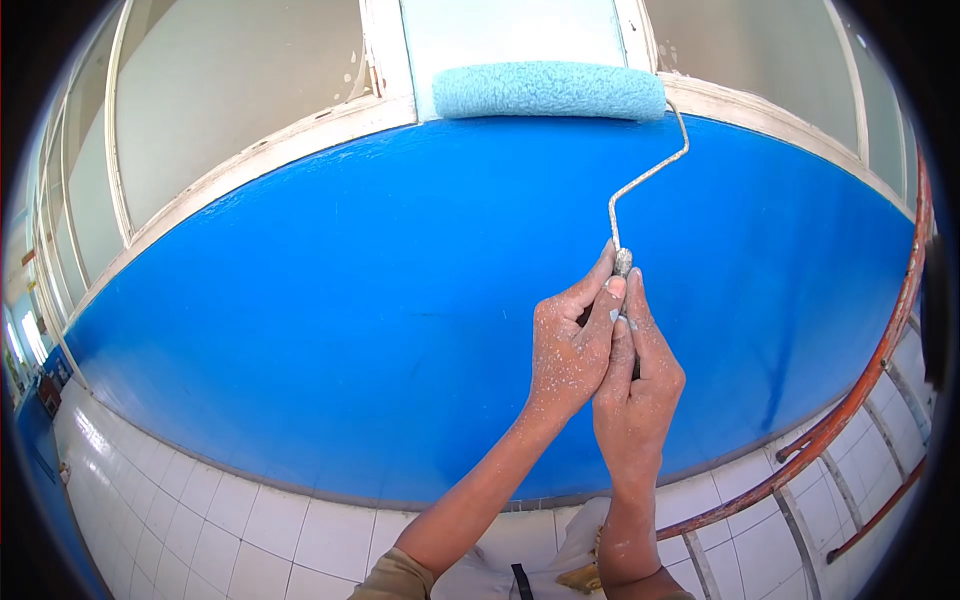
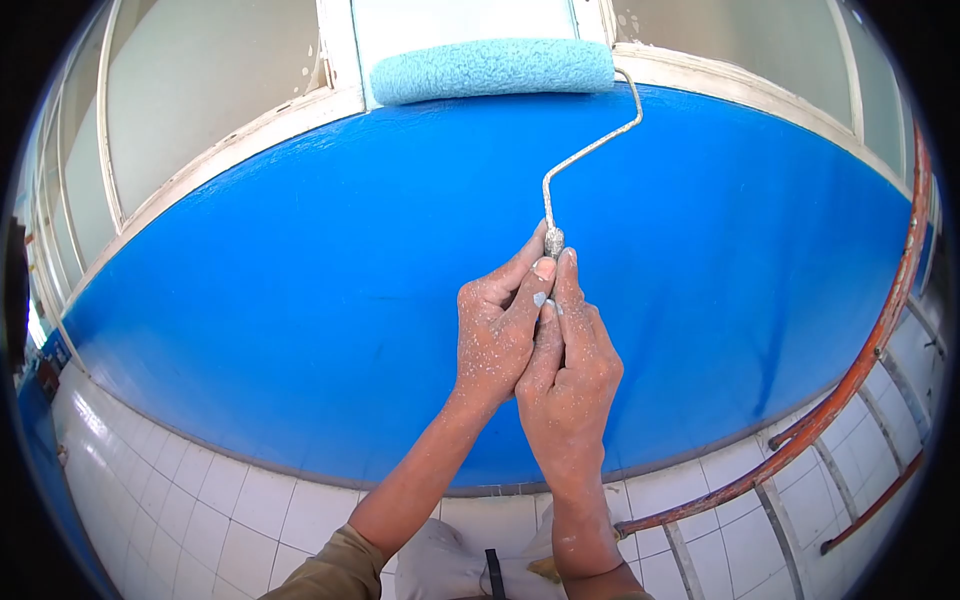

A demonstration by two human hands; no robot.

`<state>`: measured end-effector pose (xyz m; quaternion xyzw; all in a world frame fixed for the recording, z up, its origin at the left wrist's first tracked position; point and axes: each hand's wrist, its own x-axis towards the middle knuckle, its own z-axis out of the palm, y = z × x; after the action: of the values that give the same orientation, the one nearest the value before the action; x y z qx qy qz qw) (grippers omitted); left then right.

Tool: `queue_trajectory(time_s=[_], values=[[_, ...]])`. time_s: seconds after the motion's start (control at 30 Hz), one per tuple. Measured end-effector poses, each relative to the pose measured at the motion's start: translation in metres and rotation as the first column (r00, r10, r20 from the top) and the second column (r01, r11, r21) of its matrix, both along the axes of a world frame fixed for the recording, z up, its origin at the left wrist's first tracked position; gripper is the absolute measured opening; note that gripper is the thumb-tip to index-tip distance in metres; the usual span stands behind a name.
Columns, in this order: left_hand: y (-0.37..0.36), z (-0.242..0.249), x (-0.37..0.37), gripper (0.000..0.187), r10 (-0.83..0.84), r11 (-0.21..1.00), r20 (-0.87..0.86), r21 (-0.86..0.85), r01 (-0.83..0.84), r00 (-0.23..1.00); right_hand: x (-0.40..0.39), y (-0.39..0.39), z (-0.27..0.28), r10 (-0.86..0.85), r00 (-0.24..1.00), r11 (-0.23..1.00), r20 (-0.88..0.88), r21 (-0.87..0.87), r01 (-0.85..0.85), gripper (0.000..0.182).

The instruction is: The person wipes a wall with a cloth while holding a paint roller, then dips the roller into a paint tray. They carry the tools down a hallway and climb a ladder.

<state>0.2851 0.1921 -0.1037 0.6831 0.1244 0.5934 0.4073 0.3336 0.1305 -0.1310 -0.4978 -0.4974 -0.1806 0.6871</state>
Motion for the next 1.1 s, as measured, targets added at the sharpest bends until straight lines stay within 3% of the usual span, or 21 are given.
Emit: queue_trajectory(time_s=[0.13,0.33,0.43,0.83,0.93,1.1], values=[[0.002,0.008,-0.002,0.041,-0.011,0.999,-0.019,0.03,0.012,1.0,0.004,0.01,0.004,-0.031,0.998,0.994,0.048,0.109,0.025,0.041],[-0.001,-0.004,0.003,0.039,0.005,1.0,0.003,0.026,-0.005,1.0,0.002,-0.003,-0.005,0.032,0.998,0.999,-0.049,-0.024,-0.034,0.039],[0.001,0.007,0.002,0.039,-0.006,1.0,-0.01,0.028,0.006,1.0,0.006,0.006,0.004,-0.043,0.998,0.997,0.043,0.063,0.041,0.041],[-0.003,0.011,0.008,0.038,-0.041,0.999,0.005,0.023,0.041,0.999,0.011,0.004,0.011,-0.056,0.996,0.991,0.07,0.124,0.047,0.041],[-0.005,0.002,0.008,0.038,-0.023,0.999,-0.004,0.034,0.024,1.0,0.007,-0.005,0.001,-0.04,0.999,0.999,0.016,0.034,0.039,0.041],[-0.005,0.009,0.007,0.038,-0.044,0.999,0.017,0.009,0.044,0.999,0.006,-0.003,0.01,-0.027,0.999,0.998,0.02,0.059,0.026,0.042]])
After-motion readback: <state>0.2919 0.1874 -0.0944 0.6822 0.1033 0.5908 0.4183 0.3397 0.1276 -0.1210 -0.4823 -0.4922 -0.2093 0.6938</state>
